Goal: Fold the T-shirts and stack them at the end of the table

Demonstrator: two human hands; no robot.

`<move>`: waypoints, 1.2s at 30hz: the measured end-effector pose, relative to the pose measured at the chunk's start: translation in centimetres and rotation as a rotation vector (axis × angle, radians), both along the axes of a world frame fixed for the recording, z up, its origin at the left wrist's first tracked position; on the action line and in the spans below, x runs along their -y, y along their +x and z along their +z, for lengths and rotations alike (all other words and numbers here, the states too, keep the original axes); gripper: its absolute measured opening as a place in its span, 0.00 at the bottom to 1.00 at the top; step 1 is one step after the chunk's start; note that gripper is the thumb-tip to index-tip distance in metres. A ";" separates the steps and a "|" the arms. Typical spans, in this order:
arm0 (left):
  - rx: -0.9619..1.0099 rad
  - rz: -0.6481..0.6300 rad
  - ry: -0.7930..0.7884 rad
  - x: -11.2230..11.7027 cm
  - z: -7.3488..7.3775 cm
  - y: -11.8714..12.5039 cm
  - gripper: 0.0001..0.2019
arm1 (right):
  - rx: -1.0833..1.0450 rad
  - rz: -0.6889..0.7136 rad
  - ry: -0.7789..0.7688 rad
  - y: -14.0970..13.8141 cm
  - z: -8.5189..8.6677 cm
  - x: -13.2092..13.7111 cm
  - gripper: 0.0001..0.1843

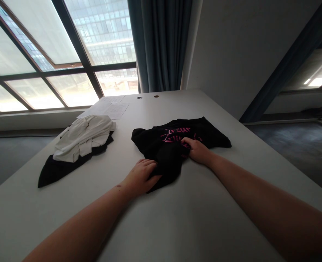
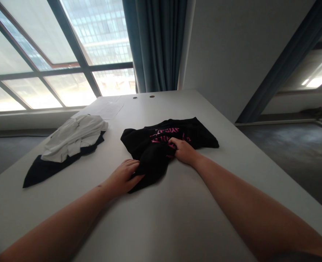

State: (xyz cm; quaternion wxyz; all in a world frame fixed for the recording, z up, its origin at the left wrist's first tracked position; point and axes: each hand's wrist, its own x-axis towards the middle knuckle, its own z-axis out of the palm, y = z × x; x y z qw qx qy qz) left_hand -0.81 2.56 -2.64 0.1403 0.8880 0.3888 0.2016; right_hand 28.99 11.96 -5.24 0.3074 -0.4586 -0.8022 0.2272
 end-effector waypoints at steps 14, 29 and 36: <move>-0.035 -0.085 -0.134 0.4 0.2 0.0 0.15 | -0.310 -0.074 -0.051 0.1 -0.5 -0.5 0.13; -0.006 -0.109 -0.144 0.4 0.3 0.1 0.17 | -0.045 0.202 0.008 -0.5 0.5 0.6 0.08; 0.114 0.011 -0.242 0.7 0.7 -0.1 0.21 | 0.161 0.463 0.101 -1.8 0.8 1.3 0.15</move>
